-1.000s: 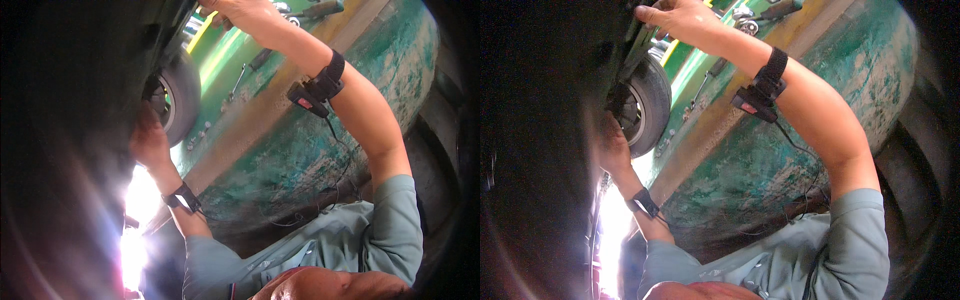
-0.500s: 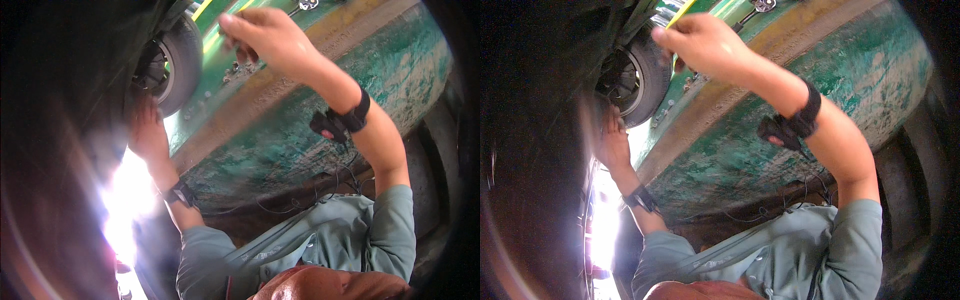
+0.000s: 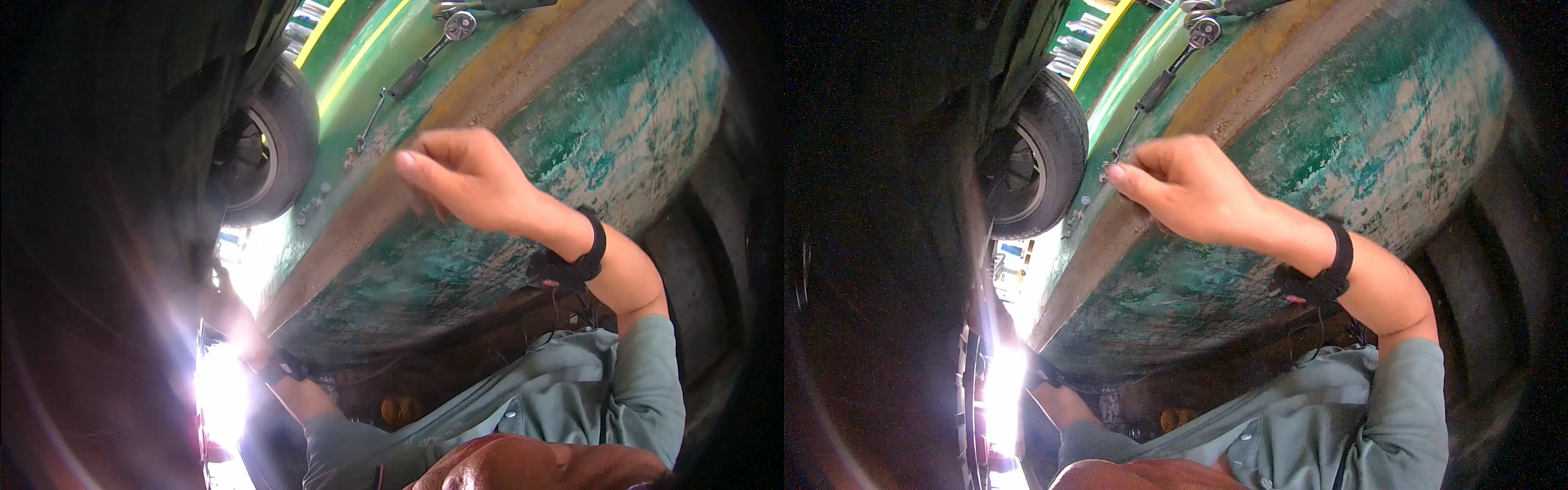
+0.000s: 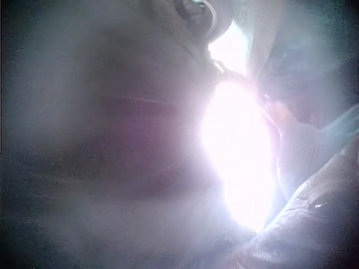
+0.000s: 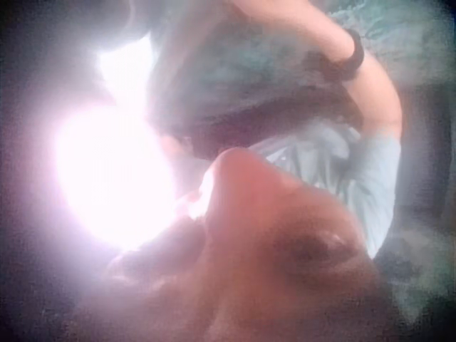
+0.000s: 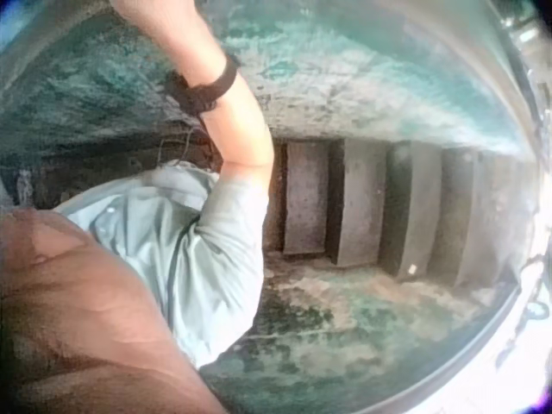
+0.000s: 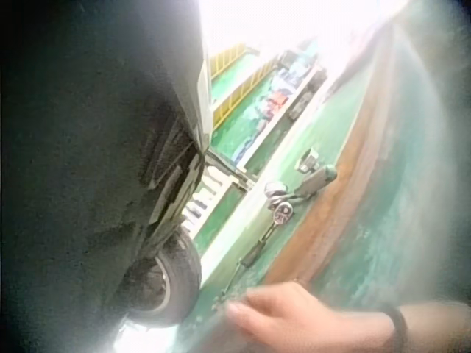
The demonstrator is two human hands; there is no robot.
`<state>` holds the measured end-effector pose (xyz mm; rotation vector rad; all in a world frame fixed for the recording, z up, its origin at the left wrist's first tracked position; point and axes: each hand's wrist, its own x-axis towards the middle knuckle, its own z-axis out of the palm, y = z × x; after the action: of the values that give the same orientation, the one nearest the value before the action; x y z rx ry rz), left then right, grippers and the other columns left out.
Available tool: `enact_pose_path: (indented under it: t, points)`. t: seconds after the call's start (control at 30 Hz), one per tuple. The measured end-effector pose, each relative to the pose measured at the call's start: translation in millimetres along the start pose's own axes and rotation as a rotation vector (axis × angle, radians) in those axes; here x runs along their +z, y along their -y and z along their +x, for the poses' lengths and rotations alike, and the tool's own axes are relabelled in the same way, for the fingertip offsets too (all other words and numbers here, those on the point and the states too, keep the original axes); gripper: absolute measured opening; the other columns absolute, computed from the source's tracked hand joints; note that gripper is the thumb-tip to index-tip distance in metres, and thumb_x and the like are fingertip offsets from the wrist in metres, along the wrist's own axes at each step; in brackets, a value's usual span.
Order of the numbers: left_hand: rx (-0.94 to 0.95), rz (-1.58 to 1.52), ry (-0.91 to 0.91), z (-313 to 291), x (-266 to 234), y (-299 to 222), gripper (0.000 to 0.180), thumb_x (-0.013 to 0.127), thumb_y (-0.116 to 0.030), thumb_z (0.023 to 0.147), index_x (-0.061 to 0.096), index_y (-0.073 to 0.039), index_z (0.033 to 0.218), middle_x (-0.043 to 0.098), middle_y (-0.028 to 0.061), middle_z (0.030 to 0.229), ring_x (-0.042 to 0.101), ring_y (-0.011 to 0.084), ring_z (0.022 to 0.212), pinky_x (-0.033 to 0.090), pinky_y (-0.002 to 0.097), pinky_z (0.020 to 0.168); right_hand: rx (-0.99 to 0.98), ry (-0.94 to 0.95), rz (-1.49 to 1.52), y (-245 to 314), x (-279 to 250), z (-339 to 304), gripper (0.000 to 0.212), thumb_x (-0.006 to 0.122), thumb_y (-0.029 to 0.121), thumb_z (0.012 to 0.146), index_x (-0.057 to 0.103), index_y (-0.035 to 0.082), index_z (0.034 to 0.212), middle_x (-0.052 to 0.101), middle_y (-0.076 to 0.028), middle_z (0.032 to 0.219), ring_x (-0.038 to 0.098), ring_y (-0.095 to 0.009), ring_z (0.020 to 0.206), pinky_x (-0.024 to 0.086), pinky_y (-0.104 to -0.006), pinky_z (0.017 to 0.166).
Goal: The person installs a large plastic underbody shield onto the underside of a vehicle. They align the shield, press it into place, and secure it using fasteners and tools while lying beneath the car.
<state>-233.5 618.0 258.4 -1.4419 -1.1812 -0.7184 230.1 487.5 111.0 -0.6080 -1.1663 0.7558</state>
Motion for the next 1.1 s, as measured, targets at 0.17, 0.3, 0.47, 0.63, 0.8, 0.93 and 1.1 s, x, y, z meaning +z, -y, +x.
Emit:
enact_pose_path:
  t: [0.17,0.3,0.47,0.63,0.8,0.93,1.1]
  points:
    - [-0.006,0.079,0.037,-7,-11,0,0.042,0.055,-0.031,0.106,0.061,-0.005,0.137,0.064,0.0135,0.129,0.063,0.0244,0.112,0.055,0.0375,0.091,-0.278,-0.148,-0.194,37,-2,66,0.043,0.061,0.037,0.105,0.069,-0.001,0.087,0.066,-0.003,0.071,0.061,-0.008,0.061,0.05,-0.0265,0.058]
    - [-0.01,0.094,0.05,-5,-11,-3,0.04,0.057,-0.032,0.105,0.063,-0.005,0.135,0.067,0.0128,0.124,0.065,0.0235,0.107,0.055,0.0364,0.088,-0.285,-0.261,-0.089,69,-7,110,0.044,0.062,0.039,0.101,0.074,-0.001,0.086,0.07,-0.013,0.071,0.071,-0.023,0.069,0.055,-0.0388,0.068]
    - [-0.029,0.141,0.07,-11,-21,-6,0.039,0.06,-0.032,0.105,0.066,-0.005,0.132,0.07,0.0121,0.118,0.067,0.0224,0.101,0.056,0.0351,0.084,-0.415,-0.39,-0.051,106,-5,156,0.041,0.06,0.033,0.102,0.07,-0.006,0.096,0.071,-0.021,0.08,0.072,-0.031,0.081,0.054,-0.0435,0.078]
    - [-0.058,0.134,0.11,-7,-19,-21,0.038,0.062,-0.033,0.104,0.069,-0.005,0.129,0.073,0.0113,0.112,0.069,0.0213,0.095,0.057,0.0338,0.08,-0.367,-0.38,-0.027,96,-2,162,0.041,0.061,0.035,0.101,0.07,-0.006,0.099,0.07,-0.022,0.084,0.07,-0.034,0.082,0.053,-0.0451,0.081]
    - [-0.055,0.143,0.127,-3,-27,-18,0.037,0.065,-0.033,0.104,0.072,-0.006,0.126,0.076,0.0105,0.105,0.071,0.0202,0.088,0.058,0.0325,0.076,-0.3,-0.296,-0.012,60,-1,146,0.049,0.061,0.046,0.099,0.075,0.001,0.086,0.071,-0.012,0.07,0.07,-0.024,0.066,0.054,-0.0409,0.068]
    - [0.076,0.115,-0.107,-14,-3,18,0.039,0.064,-0.043,0.102,0.071,-0.007,0.09,0.068,0.0076,0.074,0.061,0.0208,0.055,0.049,0.036,0.05,-0.089,-0.126,0.072,28,-8,92,0.044,0.059,0.039,0.105,0.062,0.001,0.081,0.061,-0.002,0.067,0.055,-0.009,0.057,0.044,-0.0269,0.053]
    - [0.129,0.337,-0.222,-22,-20,44,0.037,0.065,-0.041,0.101,0.072,-0.006,0.091,0.072,0.0081,0.089,0.066,0.021,0.067,0.052,0.0348,0.058,0.056,-0.005,0.297,-17,0,29,0.041,0.054,0.035,0.109,0.059,0.006,0.079,0.06,-0.001,0.067,0.051,-0.007,0.053,0.039,-0.0255,0.049]
